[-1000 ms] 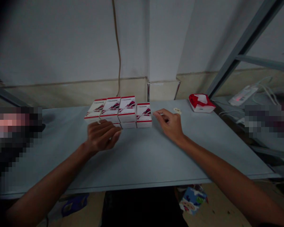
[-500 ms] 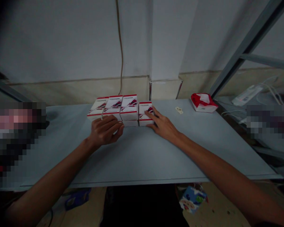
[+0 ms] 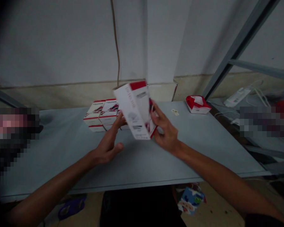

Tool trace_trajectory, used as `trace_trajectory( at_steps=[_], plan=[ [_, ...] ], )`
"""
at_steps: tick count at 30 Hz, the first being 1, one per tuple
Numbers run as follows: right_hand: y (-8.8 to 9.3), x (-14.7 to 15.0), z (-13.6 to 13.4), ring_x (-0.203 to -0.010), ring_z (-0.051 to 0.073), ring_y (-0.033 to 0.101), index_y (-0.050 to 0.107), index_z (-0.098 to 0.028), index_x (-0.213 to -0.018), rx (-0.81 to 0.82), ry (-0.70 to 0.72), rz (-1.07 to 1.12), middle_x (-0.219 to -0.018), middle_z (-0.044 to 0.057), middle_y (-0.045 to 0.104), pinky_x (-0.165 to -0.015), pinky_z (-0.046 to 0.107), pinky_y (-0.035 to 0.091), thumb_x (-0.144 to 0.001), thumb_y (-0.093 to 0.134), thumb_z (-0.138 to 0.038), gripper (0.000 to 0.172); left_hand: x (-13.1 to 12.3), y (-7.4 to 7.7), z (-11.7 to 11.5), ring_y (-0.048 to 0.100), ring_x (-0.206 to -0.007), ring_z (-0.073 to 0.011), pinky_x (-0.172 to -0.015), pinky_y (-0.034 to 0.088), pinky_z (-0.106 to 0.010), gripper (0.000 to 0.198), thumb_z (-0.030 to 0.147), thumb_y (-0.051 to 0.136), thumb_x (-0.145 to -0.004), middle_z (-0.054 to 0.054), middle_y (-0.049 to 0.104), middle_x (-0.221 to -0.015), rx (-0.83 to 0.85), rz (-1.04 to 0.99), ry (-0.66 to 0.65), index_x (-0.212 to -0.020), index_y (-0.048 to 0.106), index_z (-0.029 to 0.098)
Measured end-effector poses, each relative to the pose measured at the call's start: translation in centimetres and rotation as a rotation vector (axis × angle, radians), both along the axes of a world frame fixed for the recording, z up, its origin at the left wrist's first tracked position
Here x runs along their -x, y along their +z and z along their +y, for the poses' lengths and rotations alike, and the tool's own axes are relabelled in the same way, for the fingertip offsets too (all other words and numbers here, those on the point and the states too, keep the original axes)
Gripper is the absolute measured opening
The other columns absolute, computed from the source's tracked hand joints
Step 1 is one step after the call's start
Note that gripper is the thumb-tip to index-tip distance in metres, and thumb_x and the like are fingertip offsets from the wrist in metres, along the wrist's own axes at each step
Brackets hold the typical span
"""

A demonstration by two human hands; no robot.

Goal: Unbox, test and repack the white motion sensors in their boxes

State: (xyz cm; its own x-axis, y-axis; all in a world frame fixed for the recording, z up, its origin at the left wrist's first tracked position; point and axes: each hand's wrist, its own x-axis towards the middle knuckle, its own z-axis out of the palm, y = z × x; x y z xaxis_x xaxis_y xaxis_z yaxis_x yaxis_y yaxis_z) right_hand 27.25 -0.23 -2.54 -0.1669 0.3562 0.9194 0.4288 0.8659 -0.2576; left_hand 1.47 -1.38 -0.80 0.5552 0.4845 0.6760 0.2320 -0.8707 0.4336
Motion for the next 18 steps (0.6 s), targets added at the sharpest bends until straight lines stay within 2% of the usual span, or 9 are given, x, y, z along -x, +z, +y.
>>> trace_trajectory(
  at_steps=[2,3,5,6,8,9,12,14,18],
  plan=[
    [-0.6,1.5,-1.1,-0.150,0.031,0.051,0.039,-0.043,-0.163,0.052,0.091,-0.130,-0.173,0.000,0.034,-0.108,0.049,0.063,-0.096,0.067,-0.013,0.079,-0.2,-0.5,-0.1,0.054,-0.143,-0.0335,-0.115,0.052,-0.054,0.083,0.066,0.036,-0.106,-0.022,0.041,-0.166,0.030,-0.017,-0.003,-0.171,0.008,0.022],
    [-0.9,1.9,-1.4,-0.145,0.030,0.057,0.042,-0.041,-0.162,0.073,0.111,-0.159,-0.172,0.002,0.038,-0.103,0.045,0.066,-0.096,0.066,-0.011,0.077,-0.2,-0.7,-0.1,0.052,-0.145,-0.0339,-0.117,0.050,-0.055,0.081,0.062,0.038,-0.107,-0.021,0.040,-0.165,0.032,-0.030,0.027,-0.171,0.008,0.023],
    [-1.1,1.9,-1.3,-0.125,0.026,0.073,0.054,-0.037,-0.153,0.119,0.121,-0.143,-0.157,0.005,0.060,-0.090,0.037,0.069,-0.097,0.065,-0.011,0.063,-0.2,-0.8,0.1,0.046,-0.148,-0.0348,-0.120,0.046,-0.057,0.081,0.054,0.047,-0.107,-0.020,0.039,-0.165,-0.008,-0.025,0.108,-0.171,0.008,0.024],
    [-1.0,1.6,-1.1,-0.112,0.024,0.079,0.060,-0.036,-0.146,0.165,0.120,-0.099,-0.144,0.005,0.071,-0.084,0.035,0.069,-0.098,0.064,-0.014,0.053,-0.1,-0.8,0.3,0.044,-0.149,-0.0355,-0.119,0.046,-0.057,0.083,0.050,0.053,-0.106,-0.020,0.038,-0.164,-0.056,0.007,0.139,-0.171,0.009,0.025],
    [-0.4,0.5,-0.5,-0.093,0.021,0.081,0.066,-0.033,-0.136,0.316,0.133,0.052,-0.121,0.004,0.080,-0.076,0.034,0.068,-0.102,0.062,-0.027,0.034,-0.1,-0.7,0.6,0.043,-0.147,-0.0371,-0.114,0.050,-0.057,0.085,0.043,0.063,-0.101,-0.020,0.037,-0.162,-0.197,0.110,0.180,-0.170,0.016,0.028],
    [0.1,-0.1,-0.2,-0.087,0.021,0.080,0.065,-0.033,-0.136,0.403,0.158,0.148,-0.116,0.005,0.081,-0.072,0.034,0.067,-0.104,0.059,-0.037,0.033,-0.1,-0.6,0.7,0.045,-0.144,-0.0376,-0.110,0.051,-0.056,0.084,0.037,0.066,-0.099,-0.020,0.038,-0.161,-0.273,0.169,0.202,-0.169,0.021,0.029],
    [1.7,-1.4,0.3,-0.078,0.021,0.077,0.053,-0.035,-0.148,0.605,0.316,0.315,-0.115,0.006,0.079,-0.061,0.034,0.062,-0.104,0.050,-0.060,0.051,-0.2,-0.9,0.8,0.050,-0.134,-0.0373,-0.104,0.051,-0.056,0.084,0.016,0.068,-0.092,-0.018,0.046,-0.155,-0.458,0.302,0.266,-0.166,0.031,0.035],
    [2.4,-1.7,0.3,-0.076,0.020,0.076,0.056,-0.036,-0.147,0.682,0.359,0.250,-0.118,0.006,0.078,-0.061,0.033,0.060,-0.101,0.056,-0.061,0.052,-0.3,-1.2,0.8,0.051,-0.132,-0.0362,-0.103,0.050,-0.056,0.088,0.007,0.065,-0.089,-0.016,0.050,-0.153,-0.512,0.345,0.302,-0.165,0.033,0.036],
    [2.5,-1.3,0.0,-0.101,0.021,0.073,0.071,-0.031,-0.128,0.712,0.284,0.060,-0.124,0.006,0.074,-0.077,0.033,0.062,-0.100,0.066,-0.046,0.033,-0.1,-1.4,1.0,0.052,-0.131,-0.0352,-0.103,0.050,-0.053,0.089,0.005,0.064,-0.088,-0.016,0.053,-0.152,-0.546,0.344,0.363,-0.166,0.032,0.036]
  ],
)
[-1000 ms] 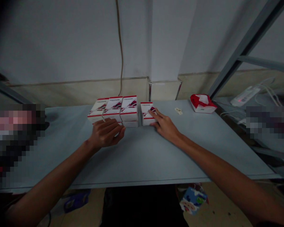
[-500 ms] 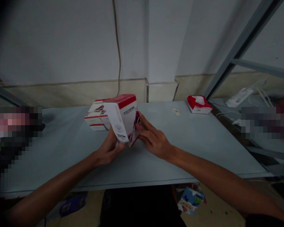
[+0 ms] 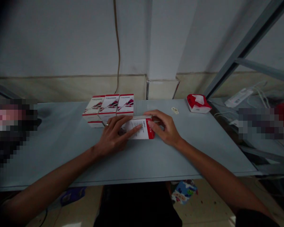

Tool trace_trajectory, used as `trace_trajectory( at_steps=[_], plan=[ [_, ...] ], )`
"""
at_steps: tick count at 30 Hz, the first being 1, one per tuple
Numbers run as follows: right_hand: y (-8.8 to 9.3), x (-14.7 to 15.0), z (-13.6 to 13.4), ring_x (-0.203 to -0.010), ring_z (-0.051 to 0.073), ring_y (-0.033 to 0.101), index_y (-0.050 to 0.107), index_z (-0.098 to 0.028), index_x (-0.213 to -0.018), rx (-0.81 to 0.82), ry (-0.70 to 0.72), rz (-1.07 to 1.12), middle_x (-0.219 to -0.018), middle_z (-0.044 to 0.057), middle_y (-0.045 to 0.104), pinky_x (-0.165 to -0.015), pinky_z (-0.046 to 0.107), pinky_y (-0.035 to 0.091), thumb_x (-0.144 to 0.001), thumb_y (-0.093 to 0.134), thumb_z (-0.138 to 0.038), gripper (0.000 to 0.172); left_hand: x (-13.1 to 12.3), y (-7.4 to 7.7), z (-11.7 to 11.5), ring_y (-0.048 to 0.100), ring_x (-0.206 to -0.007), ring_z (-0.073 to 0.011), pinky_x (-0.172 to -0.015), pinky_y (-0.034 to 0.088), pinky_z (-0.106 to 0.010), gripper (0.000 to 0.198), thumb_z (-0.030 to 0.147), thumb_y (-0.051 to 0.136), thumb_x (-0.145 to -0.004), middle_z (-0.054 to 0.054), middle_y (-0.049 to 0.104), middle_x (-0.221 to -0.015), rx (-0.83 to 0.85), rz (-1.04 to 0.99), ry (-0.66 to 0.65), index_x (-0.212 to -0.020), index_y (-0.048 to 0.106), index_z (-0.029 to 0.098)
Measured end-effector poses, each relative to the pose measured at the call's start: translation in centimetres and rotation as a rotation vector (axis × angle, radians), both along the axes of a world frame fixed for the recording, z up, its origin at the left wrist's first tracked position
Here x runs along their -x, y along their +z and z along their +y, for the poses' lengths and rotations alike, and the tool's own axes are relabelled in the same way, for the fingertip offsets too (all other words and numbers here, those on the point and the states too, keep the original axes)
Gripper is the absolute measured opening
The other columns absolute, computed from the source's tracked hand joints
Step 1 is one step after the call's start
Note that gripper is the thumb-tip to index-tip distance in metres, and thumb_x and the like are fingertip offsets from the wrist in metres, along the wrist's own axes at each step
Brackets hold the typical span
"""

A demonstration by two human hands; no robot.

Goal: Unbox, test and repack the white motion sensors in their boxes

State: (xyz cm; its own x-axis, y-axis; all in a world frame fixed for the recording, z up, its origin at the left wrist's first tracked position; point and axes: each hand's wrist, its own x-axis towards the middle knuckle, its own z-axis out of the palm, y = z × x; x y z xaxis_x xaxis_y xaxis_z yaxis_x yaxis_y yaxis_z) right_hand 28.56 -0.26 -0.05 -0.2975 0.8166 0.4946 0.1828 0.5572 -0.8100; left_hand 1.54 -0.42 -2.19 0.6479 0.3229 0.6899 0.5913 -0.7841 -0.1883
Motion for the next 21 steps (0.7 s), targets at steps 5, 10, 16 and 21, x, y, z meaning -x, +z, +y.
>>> trace_trajectory(
  at_steps=[5,10,16,21],
  plan=[
    [-0.3,0.5,-0.2,-0.119,0.022,0.069,0.067,-0.032,-0.138,-0.111,-0.019,-0.001,-0.134,0.006,0.071,-0.094,0.036,0.061,-0.106,0.057,-0.038,0.035,0.8,0.3,0.4,0.053,-0.134,-0.0361,-0.108,0.051,-0.054,0.088,0.006,0.067,-0.087,-0.017,0.055,-0.153,-0.055,0.007,0.007,-0.166,0.034,0.028],
    [-0.5,0.0,0.0,-0.129,0.021,0.067,0.057,-0.035,-0.149,-0.108,0.025,-0.079,-0.151,0.004,0.065,-0.104,0.038,0.060,-0.107,0.055,-0.034,0.042,1.3,0.4,0.7,0.054,-0.140,-0.0347,-0.111,0.053,-0.054,0.083,0.008,0.067,-0.088,-0.015,0.055,-0.156,-0.052,0.033,0.026,-0.164,0.039,0.030],
    [-0.6,-0.5,0.2,-0.127,0.021,0.070,0.061,-0.036,-0.137,-0.146,-0.079,-0.013,-0.150,0.003,0.067,-0.111,0.046,0.056,-0.111,0.041,-0.032,0.033,1.6,0.3,0.5,0.053,-0.143,-0.0348,-0.098,0.064,-0.049,0.089,0.002,0.061,-0.088,-0.015,0.055,-0.156,-0.034,-0.027,0.076,-0.167,0.031,0.031],
    [0.2,-1.0,0.1,-0.125,0.026,0.070,0.074,-0.031,-0.113,-0.286,-0.048,-0.108,-0.155,0.003,0.061,-0.090,0.045,0.061,-0.108,0.042,-0.026,0.033,1.8,0.3,0.0,0.054,-0.141,-0.0364,-0.086,0.068,-0.044,0.085,0.004,0.064,-0.088,-0.015,0.055,-0.158,-0.067,-0.004,0.127,-0.164,0.037,0.030]
  ],
)
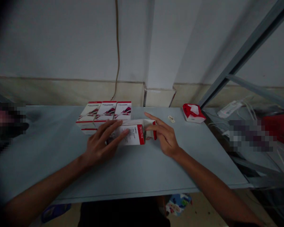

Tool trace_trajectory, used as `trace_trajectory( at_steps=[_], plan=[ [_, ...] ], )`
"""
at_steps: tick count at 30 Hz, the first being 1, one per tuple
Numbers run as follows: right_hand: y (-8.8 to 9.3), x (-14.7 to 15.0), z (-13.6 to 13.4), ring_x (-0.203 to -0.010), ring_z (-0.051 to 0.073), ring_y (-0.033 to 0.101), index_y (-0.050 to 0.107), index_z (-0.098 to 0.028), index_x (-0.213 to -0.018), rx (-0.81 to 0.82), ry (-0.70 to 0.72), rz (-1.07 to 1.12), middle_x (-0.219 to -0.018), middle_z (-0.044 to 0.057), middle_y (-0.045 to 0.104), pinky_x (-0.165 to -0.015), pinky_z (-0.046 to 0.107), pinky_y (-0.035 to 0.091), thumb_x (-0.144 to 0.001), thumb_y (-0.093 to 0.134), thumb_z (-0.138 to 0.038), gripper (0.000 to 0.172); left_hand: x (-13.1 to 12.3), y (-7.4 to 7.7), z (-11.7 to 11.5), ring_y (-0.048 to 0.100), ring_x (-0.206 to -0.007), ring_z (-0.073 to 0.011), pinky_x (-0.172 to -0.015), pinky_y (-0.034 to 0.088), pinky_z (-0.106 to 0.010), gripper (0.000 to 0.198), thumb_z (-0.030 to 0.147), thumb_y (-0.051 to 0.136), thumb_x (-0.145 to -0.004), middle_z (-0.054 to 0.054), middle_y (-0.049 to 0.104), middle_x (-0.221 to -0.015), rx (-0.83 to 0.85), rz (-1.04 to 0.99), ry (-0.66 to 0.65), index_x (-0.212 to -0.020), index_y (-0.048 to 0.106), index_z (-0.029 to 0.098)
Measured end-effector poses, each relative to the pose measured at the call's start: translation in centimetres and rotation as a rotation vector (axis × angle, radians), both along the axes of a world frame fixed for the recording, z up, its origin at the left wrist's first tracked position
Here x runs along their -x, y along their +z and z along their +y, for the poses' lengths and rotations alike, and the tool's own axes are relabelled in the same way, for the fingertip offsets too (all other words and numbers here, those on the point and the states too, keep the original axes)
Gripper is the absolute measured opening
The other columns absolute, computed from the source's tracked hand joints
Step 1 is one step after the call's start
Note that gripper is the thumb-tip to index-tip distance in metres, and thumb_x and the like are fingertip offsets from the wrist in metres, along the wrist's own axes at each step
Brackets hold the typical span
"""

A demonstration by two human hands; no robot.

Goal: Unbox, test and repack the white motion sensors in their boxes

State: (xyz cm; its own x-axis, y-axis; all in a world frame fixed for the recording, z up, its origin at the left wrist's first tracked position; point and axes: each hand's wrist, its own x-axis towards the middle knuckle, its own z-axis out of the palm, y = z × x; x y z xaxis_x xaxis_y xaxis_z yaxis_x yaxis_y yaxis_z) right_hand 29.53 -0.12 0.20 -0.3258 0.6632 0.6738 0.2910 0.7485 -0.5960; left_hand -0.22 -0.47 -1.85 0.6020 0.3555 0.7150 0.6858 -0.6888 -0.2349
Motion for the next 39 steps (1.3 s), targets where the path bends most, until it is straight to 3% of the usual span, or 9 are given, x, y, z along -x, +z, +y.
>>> trace_trajectory(
  at_steps=[3,6,9,11,14,27,33,37,39],
  plan=[
    [0.4,0.2,-0.2,-0.117,0.028,0.069,0.074,-0.026,-0.108,-0.090,-0.026,-0.045,-0.152,0.010,0.062,-0.080,0.044,0.060,-0.104,0.051,-0.027,0.024,0.1,0.3,-0.1,0.054,-0.142,-0.0360,-0.092,0.068,-0.046,0.083,0.004,0.066,-0.087,-0.013,0.056,-0.158,-0.049,-0.028,0.001,-0.162,0.042,0.028],
    [0.4,0.6,0.0,-0.089,0.023,0.067,0.066,-0.023,-0.076,-0.134,-0.144,-0.048,-0.108,0.010,0.072,-0.068,0.038,0.053,-0.098,0.061,-0.024,0.023,0.2,0.5,-0.2,0.054,-0.142,-0.0347,-0.102,0.064,-0.050,0.082,0.005,0.069,-0.087,-0.013,0.057,-0.158,-0.077,-0.037,-0.027,-0.162,0.044,0.027],
    [0.1,0.8,0.5,-0.067,0.017,0.053,0.051,-0.022,-0.058,-0.124,-0.222,-0.058,-0.074,0.002,0.054,-0.059,0.033,0.043,-0.094,0.069,-0.022,0.040,0.3,0.5,-0.3,0.053,-0.145,-0.0340,-0.107,0.062,-0.050,0.080,0.006,0.069,-0.088,-0.012,0.056,-0.159,-0.079,-0.026,-0.035,-0.161,0.045,0.027],
    [0.0,0.7,0.9,-0.074,0.018,0.058,0.057,-0.022,-0.064,-0.085,-0.209,-0.053,-0.081,0.002,0.059,-0.064,0.034,0.048,-0.092,0.072,-0.023,0.032,0.3,0.4,-0.4,0.053,-0.144,-0.0341,-0.104,0.063,-0.048,0.080,0.005,0.067,-0.087,-0.012,0.056,-0.160,-0.076,-0.033,-0.025,-0.161,0.045,0.027],
    [-0.1,0.7,1.1,-0.110,0.026,0.068,0.074,-0.026,-0.096,-0.033,-0.157,-0.026,-0.120,0.008,0.069,-0.092,0.045,0.058,-0.091,0.076,-0.026,0.005,0.2,0.2,-0.3,0.054,-0.144,-0.0335,-0.100,0.064,-0.046,0.081,0.004,0.065,-0.087,-0.012,0.054,-0.161,-0.060,-0.063,-0.017,-0.162,0.043,0.028],
    [-0.1,0.0,1.0,-0.130,0.031,0.060,0.073,-0.039,-0.136,-0.127,-0.058,-0.171,-0.152,0.010,0.054,-0.098,0.052,0.060,-0.090,0.081,-0.029,0.048,0.2,0.2,0.3,0.055,-0.140,-0.0354,-0.089,0.067,-0.048,0.093,-0.001,0.062,-0.078,-0.016,0.056,-0.157,0.009,-0.069,-0.059,-0.164,0.037,0.026],
    [-0.9,0.0,1.5,-0.125,0.030,0.065,0.079,-0.032,-0.122,-0.072,-0.031,-0.183,-0.136,0.010,0.066,-0.101,0.052,0.058,-0.089,0.082,-0.033,0.033,0.5,0.4,0.7,0.056,-0.136,-0.0341,-0.080,0.066,-0.041,0.096,0.001,0.062,-0.077,-0.013,0.055,-0.159,0.012,0.023,-0.064,-0.165,0.034,0.028],
    [-0.9,0.4,1.6,-0.113,0.026,0.069,0.081,-0.028,-0.091,-0.079,-0.092,-0.073,-0.122,0.007,0.071,-0.097,0.049,0.058,-0.089,0.080,-0.027,0.002,0.6,0.6,0.7,0.059,-0.133,-0.0338,-0.073,0.063,-0.037,0.094,0.010,0.068,-0.080,-0.014,0.055,-0.159,0.014,0.051,-0.085,-0.166,0.034,0.027],
    [-0.7,0.4,1.7,-0.113,0.026,0.069,0.079,-0.025,-0.083,-0.049,-0.094,-0.057,-0.120,0.007,0.072,-0.098,0.049,0.058,-0.091,0.077,-0.027,0.009,0.6,0.8,0.7,0.059,-0.134,-0.0337,-0.077,0.063,-0.037,0.092,0.016,0.071,-0.081,-0.015,0.054,-0.160,0.030,0.084,-0.089,-0.165,0.034,0.026]
  ],
)
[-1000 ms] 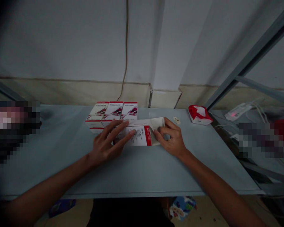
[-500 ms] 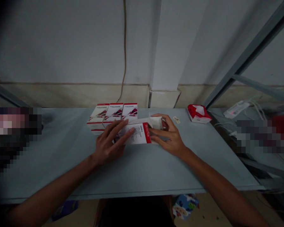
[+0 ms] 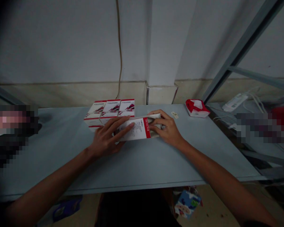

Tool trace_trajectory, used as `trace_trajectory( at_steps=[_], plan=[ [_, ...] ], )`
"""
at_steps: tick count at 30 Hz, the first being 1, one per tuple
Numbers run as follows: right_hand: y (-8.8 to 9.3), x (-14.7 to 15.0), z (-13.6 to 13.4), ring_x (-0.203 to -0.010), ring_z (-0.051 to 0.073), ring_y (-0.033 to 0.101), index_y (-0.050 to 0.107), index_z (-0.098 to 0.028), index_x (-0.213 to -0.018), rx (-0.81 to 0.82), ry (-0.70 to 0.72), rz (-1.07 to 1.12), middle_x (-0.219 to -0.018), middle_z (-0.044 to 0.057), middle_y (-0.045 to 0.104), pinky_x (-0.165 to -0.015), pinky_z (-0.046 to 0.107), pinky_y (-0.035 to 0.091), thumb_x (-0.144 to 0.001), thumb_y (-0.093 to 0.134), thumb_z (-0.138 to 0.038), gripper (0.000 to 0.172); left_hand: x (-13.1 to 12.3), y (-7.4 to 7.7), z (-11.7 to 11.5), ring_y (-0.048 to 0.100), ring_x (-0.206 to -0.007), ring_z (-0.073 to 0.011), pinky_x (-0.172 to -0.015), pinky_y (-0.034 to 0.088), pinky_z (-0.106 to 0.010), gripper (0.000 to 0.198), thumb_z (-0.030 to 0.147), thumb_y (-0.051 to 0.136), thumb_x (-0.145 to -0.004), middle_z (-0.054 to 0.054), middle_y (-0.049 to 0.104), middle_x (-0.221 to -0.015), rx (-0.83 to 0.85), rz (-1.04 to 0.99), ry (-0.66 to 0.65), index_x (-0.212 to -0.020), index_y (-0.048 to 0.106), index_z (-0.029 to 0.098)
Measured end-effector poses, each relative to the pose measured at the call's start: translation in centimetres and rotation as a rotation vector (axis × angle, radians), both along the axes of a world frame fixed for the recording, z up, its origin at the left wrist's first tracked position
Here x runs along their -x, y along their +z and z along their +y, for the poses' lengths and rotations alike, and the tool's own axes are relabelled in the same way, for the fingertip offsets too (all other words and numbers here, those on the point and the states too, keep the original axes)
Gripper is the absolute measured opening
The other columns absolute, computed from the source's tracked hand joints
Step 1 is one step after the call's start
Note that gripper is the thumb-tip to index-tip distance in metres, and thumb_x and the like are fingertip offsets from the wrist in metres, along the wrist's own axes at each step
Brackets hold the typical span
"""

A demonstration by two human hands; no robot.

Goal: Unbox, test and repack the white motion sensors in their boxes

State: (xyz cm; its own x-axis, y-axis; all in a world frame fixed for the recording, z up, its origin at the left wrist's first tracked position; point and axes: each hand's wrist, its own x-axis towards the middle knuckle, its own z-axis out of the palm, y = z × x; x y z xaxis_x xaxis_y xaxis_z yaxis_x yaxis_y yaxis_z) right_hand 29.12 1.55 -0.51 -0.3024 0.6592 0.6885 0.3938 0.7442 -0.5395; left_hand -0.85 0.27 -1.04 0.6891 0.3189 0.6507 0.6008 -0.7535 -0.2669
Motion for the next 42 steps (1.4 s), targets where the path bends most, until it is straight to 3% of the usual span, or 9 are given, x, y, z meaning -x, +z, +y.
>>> trace_trajectory(
  at_steps=[5,9,15,21,26,29,32,36,42],
  plan=[
    [0.9,0.0,-0.3,-0.112,0.025,0.070,0.074,-0.023,-0.083,0.196,-0.046,0.126,-0.128,0.010,0.070,-0.074,0.034,0.063,-0.095,0.072,-0.040,0.021,0.1,1.3,-0.4,0.058,-0.133,-0.0344,-0.092,0.061,-0.045,0.085,0.025,0.074,-0.087,-0.015,0.052,-0.162,0.054,0.002,0.014,-0.164,0.037,0.024],
    [0.7,-0.4,-1.4,-0.090,0.020,0.074,0.067,-0.021,-0.080,0.435,-0.068,0.390,-0.132,0.009,0.071,-0.059,0.030,0.065,-0.093,0.074,-0.049,0.031,1.2,2.0,-2.6,0.058,-0.129,-0.0367,-0.100,0.058,-0.055,0.083,0.026,0.074,-0.087,-0.017,0.052,-0.161,0.027,-0.036,-0.022,-0.162,0.040,0.024],
    [-2.3,-2.4,-3.3,-0.064,0.018,0.073,0.057,-0.023,-0.081,0.828,-0.079,0.720,-0.083,0.000,0.072,-0.061,0.043,0.071,-0.092,0.074,-0.048,0.032,3.8,-0.5,-5.8,0.058,-0.132,-0.0349,-0.096,0.063,-0.053,0.068,0.037,0.066,-0.098,-0.020,0.051,-0.153,0.367,-0.038,0.017,-0.161,0.043,0.024],
    [-2.3,-3.5,-4.2,-0.082,0.025,0.077,0.063,-0.021,-0.084,1.033,-0.187,0.849,-0.096,0.004,0.075,-0.074,0.052,0.071,-0.086,0.073,-0.031,0.014,5.1,-2.4,-5.6,0.047,-0.143,-0.0362,-0.109,0.056,-0.062,0.067,0.034,0.068,-0.099,-0.012,0.056,-0.155,0.446,0.025,0.121,-0.161,0.042,0.032],
    [-3.1,-5.7,-3.6,-0.085,0.024,0.072,0.065,-0.022,-0.077,0.955,-0.354,0.742,-0.097,0.007,0.074,-0.074,0.049,0.069,-0.081,0.070,-0.035,0.015,5.6,-2.2,-5.4,0.047,-0.141,-0.0362,-0.106,0.058,-0.061,0.072,0.033,0.069,-0.098,-0.009,0.054,-0.160,0.424,0.058,0.167,-0.163,0.038,0.034],
    [-3.6,-7.2,-2.9,-0.084,0.026,0.070,0.068,-0.023,-0.078,0.780,-0.499,0.355,-0.091,0.008,0.072,-0.085,0.053,0.065,-0.085,0.066,-0.049,0.027,6.0,-1.1,-5.5,0.044,-0.144,-0.0393,-0.111,0.053,-0.065,0.078,0.044,0.075,-0.094,-0.015,0.043,-0.166,0.389,-0.016,0.137,-0.162,0.039,0.030],
    [-3.4,-8.0,-3.2,-0.109,0.036,0.070,0.073,-0.022,-0.104,0.579,-0.666,-0.028,-0.118,0.016,0.073,-0.104,0.062,0.054,-0.092,0.057,-0.059,0.042,7.2,0.4,-5.3,0.045,-0.145,-0.0383,-0.116,0.048,-0.065,0.074,0.047,0.074,-0.095,-0.016,0.043,-0.163,0.345,-0.274,0.242,-0.159,0.042,0.030],
    [-3.6,-7.4,-7.1,-0.157,0.044,0.034,0.047,-0.017,-0.157,0.299,-0.828,-0.336,-0.169,0.023,0.035,-0.124,0.065,0.037,-0.102,0.045,-0.059,0.069,9.9,0.9,-4.1,0.052,-0.142,-0.0342,-0.111,0.057,-0.057,0.067,0.044,0.076,-0.092,-0.011,0.051,-0.154,0.344,-0.643,0.405,-0.153,0.049,0.033],
    [-7.4,-7.2,-15.5,-0.164,0.044,0.018,0.019,-0.035,-0.171,0.220,-0.703,-0.616,-0.182,0.004,-0.002,-0.125,0.072,0.034,-0.108,0.039,-0.047,0.067,12.5,-1.8,-2.0,0.051,-0.146,-0.0364,-0.113,0.056,-0.059,0.095,0.049,0.087,-0.076,-0.013,0.046,-0.159,0.560,-0.871,0.432,-0.157,0.040,0.034]
  ],
)
